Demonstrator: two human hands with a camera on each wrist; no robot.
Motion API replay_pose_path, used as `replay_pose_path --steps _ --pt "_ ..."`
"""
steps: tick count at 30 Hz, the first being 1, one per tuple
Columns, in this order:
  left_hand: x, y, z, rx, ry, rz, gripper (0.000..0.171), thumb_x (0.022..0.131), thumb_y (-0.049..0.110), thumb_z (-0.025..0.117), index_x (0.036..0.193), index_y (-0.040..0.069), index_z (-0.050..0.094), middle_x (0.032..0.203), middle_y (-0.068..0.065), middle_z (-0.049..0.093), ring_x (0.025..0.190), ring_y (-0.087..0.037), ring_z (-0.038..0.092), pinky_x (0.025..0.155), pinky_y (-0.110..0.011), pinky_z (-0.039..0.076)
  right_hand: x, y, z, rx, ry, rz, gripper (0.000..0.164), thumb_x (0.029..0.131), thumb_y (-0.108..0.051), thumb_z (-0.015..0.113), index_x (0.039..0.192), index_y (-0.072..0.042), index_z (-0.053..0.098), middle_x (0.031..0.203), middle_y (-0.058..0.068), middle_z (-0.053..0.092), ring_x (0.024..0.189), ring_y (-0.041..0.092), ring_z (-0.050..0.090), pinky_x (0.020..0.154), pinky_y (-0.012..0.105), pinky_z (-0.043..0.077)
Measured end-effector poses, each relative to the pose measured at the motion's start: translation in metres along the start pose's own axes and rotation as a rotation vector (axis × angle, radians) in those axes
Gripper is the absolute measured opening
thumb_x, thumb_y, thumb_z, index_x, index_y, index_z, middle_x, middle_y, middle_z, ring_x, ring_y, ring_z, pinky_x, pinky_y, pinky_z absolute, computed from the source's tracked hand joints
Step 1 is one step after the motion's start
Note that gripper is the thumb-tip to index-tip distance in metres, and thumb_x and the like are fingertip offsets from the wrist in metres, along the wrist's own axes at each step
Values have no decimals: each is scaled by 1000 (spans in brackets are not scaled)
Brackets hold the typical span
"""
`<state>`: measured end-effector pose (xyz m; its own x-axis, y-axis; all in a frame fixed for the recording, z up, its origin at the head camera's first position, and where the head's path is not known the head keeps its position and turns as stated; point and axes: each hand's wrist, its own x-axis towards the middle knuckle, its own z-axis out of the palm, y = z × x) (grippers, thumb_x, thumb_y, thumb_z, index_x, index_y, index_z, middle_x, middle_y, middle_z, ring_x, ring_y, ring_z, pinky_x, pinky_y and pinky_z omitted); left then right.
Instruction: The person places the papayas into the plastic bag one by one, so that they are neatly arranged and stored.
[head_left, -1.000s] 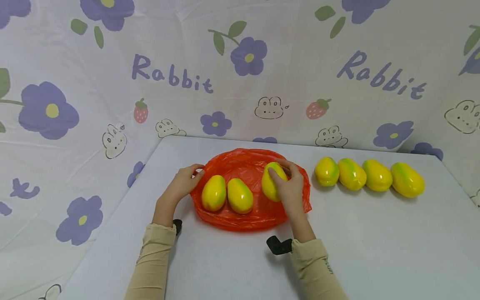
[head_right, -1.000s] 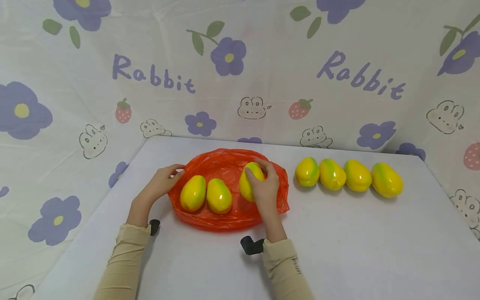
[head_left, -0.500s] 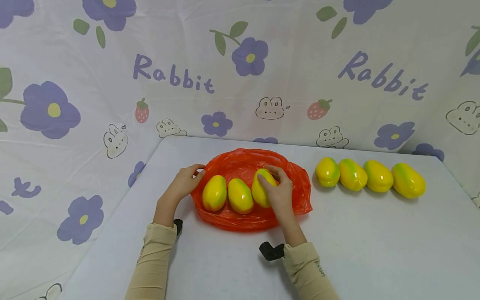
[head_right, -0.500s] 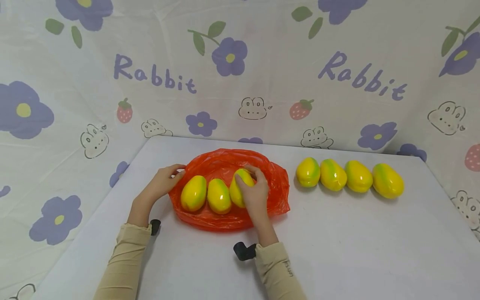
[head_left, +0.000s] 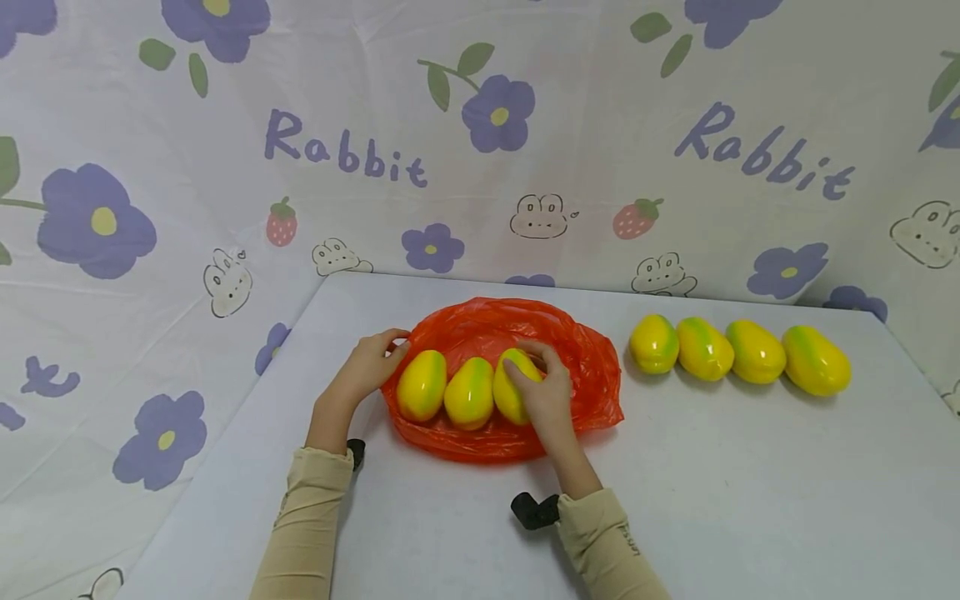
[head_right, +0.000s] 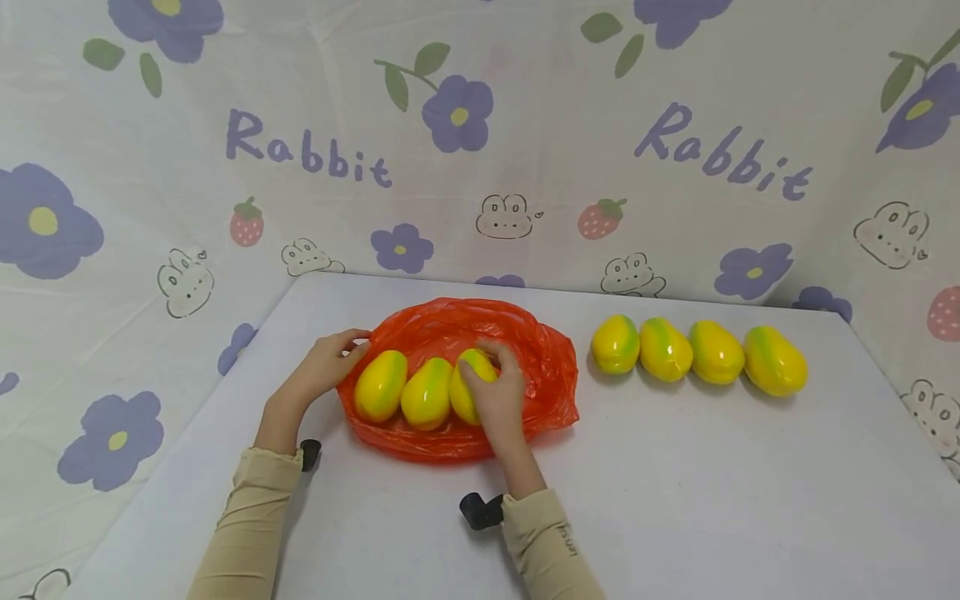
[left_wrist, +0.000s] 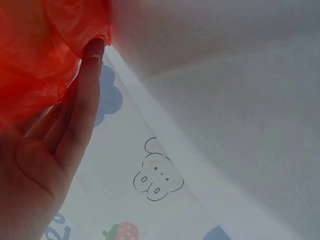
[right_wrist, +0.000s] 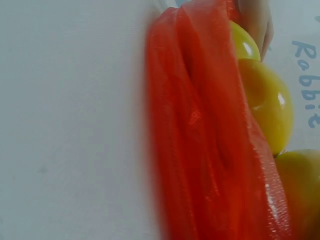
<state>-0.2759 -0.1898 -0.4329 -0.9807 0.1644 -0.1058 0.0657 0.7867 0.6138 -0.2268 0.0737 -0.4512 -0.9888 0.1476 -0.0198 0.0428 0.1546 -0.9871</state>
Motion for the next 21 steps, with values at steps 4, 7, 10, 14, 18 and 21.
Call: replay_pose_path --steps 4,7,10,14,18,21 --pt "1 0 0 3 0 1 44 104 31 44 143 13 47 133 -20 58 114 -34 59 95 -47 54 -1 4 2 -2 4 -3 43 91 -27 68 130 -16 56 134 6 55 129 26 46 108 46 45" --pt "1 0 1 3 -1 0 43 104 31 44 143 13 47 133 -20 59 113 -34 59 95 -47 54 -1 7 3 -5 10 -14 43 91 -26 69 130 -14 57 133 7 56 126 26 48 108 46 45" --pt "1 0 1 5 -1 -2 43 104 31 44 143 13 47 132 -20 59 112 -33 59 95 -47 54 0 10 4 -12 11 -30 43 90 -24 69 130 -12 57 132 9 57 124 27 49 107 45 46" --pt "1 0 0 5 -3 -5 43 104 31 44 143 13 47 132 -20 59 113 -33 59 95 -47 54 1 15 6 -29 10 -41 42 91 -23 69 129 -10 57 131 10 57 121 28 50 106 45 46" --pt "0 0 0 3 -5 -9 43 104 31 45 143 13 47 133 -19 58 113 -33 59 96 -47 54 2 19 6 -28 8 -46 42 91 -24 69 128 -10 57 130 11 57 121 28 51 106 45 45" --pt "0 1 1 3 -6 -11 44 104 31 44 143 13 47 133 -19 58 113 -33 59 96 -47 54 2 19 5 -22 2 -41 42 90 -26 69 128 -11 57 132 9 56 122 27 50 108 45 45"
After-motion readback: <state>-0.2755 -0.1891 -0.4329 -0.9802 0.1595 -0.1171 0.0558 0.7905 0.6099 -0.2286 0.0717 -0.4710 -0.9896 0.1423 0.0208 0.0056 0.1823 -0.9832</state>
